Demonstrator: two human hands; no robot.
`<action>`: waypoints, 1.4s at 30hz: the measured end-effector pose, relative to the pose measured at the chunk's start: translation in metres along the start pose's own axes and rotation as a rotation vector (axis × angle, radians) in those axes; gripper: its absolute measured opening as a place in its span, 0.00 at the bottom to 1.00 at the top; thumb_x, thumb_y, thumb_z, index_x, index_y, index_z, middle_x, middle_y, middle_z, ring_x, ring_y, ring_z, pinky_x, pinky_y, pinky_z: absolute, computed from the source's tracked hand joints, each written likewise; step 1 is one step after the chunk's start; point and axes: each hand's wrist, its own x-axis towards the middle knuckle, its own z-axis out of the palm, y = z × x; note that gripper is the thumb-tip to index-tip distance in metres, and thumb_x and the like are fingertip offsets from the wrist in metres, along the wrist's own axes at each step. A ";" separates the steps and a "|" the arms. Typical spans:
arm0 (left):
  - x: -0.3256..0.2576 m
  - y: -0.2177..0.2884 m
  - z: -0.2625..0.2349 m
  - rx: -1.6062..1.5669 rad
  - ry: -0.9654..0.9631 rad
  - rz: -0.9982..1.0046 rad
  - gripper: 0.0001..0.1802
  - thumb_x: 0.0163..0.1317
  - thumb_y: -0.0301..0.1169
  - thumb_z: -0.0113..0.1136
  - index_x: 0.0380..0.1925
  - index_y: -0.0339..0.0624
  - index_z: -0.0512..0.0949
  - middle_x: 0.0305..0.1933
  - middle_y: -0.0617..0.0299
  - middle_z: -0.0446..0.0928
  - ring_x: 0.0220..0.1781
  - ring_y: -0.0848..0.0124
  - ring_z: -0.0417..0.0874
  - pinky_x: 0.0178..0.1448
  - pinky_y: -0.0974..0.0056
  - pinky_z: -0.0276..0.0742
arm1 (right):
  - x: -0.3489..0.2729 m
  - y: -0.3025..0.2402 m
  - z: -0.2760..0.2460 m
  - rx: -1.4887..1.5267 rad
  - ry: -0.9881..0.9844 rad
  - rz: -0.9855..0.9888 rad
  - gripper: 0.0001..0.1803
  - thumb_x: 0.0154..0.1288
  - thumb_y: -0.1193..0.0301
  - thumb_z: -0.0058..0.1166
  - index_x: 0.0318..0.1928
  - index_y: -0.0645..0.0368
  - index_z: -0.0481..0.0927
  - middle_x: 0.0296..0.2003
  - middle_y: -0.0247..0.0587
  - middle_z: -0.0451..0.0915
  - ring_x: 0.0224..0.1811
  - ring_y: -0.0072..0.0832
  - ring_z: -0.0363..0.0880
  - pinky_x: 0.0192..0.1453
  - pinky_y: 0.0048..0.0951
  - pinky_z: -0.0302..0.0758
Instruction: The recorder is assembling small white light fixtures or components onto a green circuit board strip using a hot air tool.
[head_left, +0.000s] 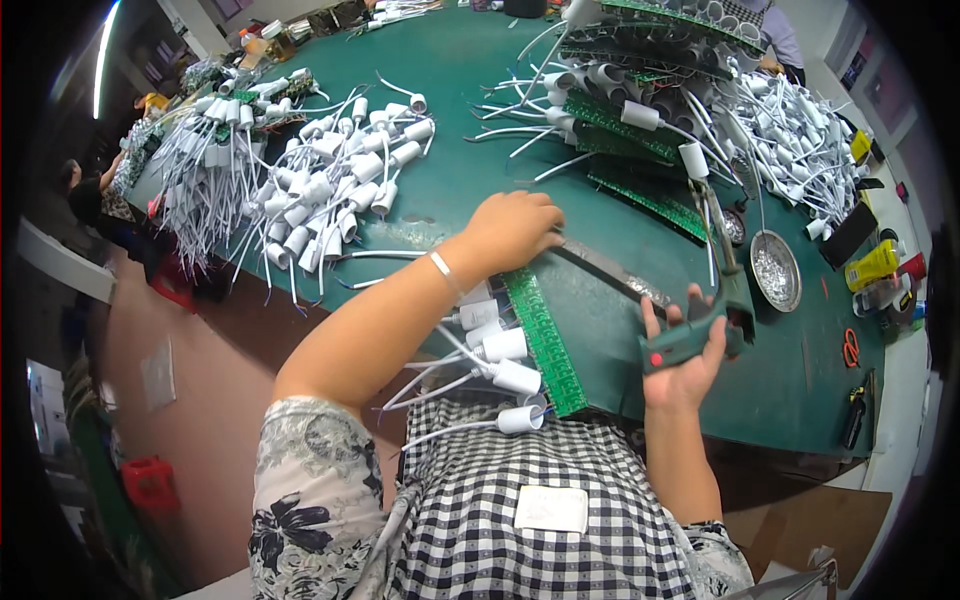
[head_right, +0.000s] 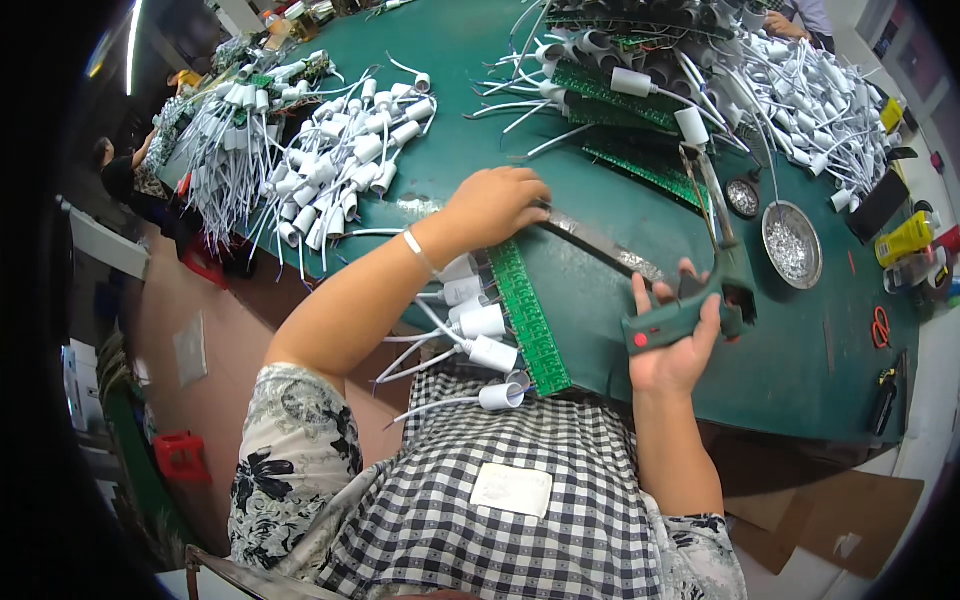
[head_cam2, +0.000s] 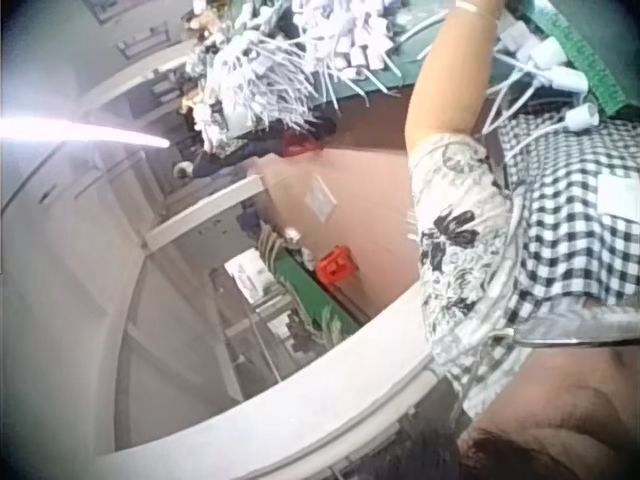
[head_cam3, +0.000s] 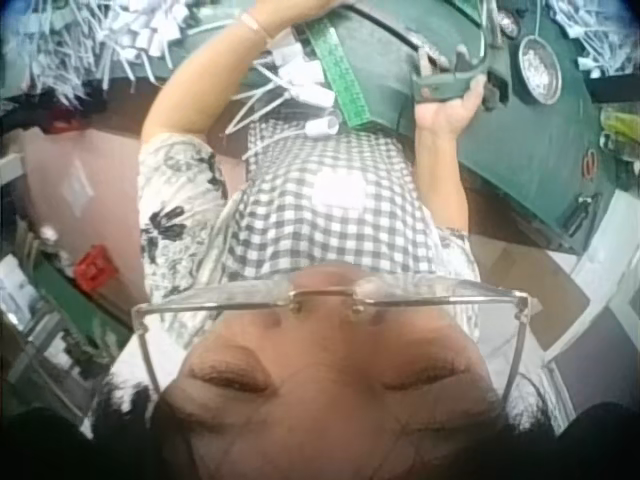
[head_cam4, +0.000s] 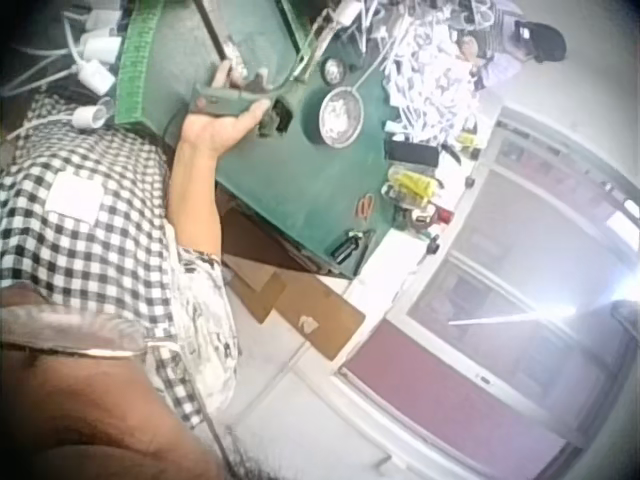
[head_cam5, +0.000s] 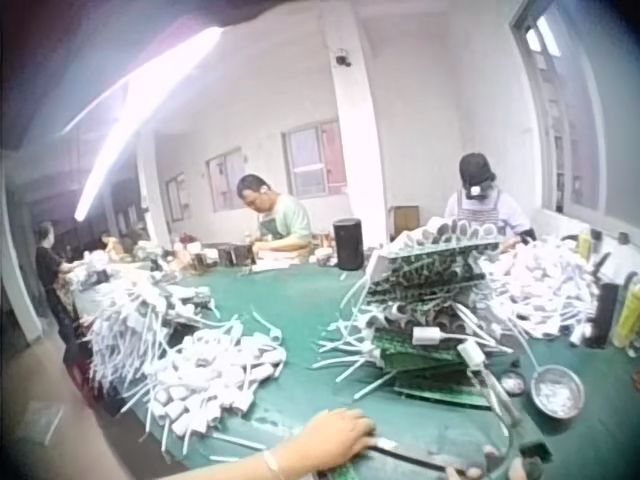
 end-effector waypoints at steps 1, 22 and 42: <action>-0.009 0.003 -0.006 -0.032 0.043 -0.057 0.25 0.53 0.42 0.66 0.51 0.49 0.75 0.46 0.60 0.78 0.53 0.56 0.77 0.54 0.52 0.72 | -0.002 -0.007 -0.005 -0.003 0.020 -0.016 0.20 0.70 0.54 0.46 0.56 0.48 0.67 0.55 0.35 0.71 0.40 0.28 0.76 0.70 0.59 0.59; -0.097 0.041 -0.118 -0.482 -0.515 -0.003 0.18 0.54 0.41 0.69 0.33 0.42 0.74 0.20 0.58 0.77 0.21 0.61 0.80 0.26 0.59 0.70 | -0.016 -0.027 -0.045 -0.018 0.008 -0.088 0.20 0.71 0.55 0.46 0.56 0.51 0.67 0.52 0.35 0.72 0.31 0.21 0.75 0.68 0.42 0.66; 0.105 0.043 -0.304 -1.466 0.802 0.157 0.11 0.70 0.35 0.46 0.39 0.41 0.76 0.30 0.61 0.77 0.30 0.71 0.78 0.34 0.66 0.76 | -0.025 -0.022 -0.044 0.102 0.021 -0.069 0.19 0.70 0.54 0.46 0.55 0.47 0.67 0.54 0.31 0.72 0.31 0.20 0.73 0.56 0.33 0.68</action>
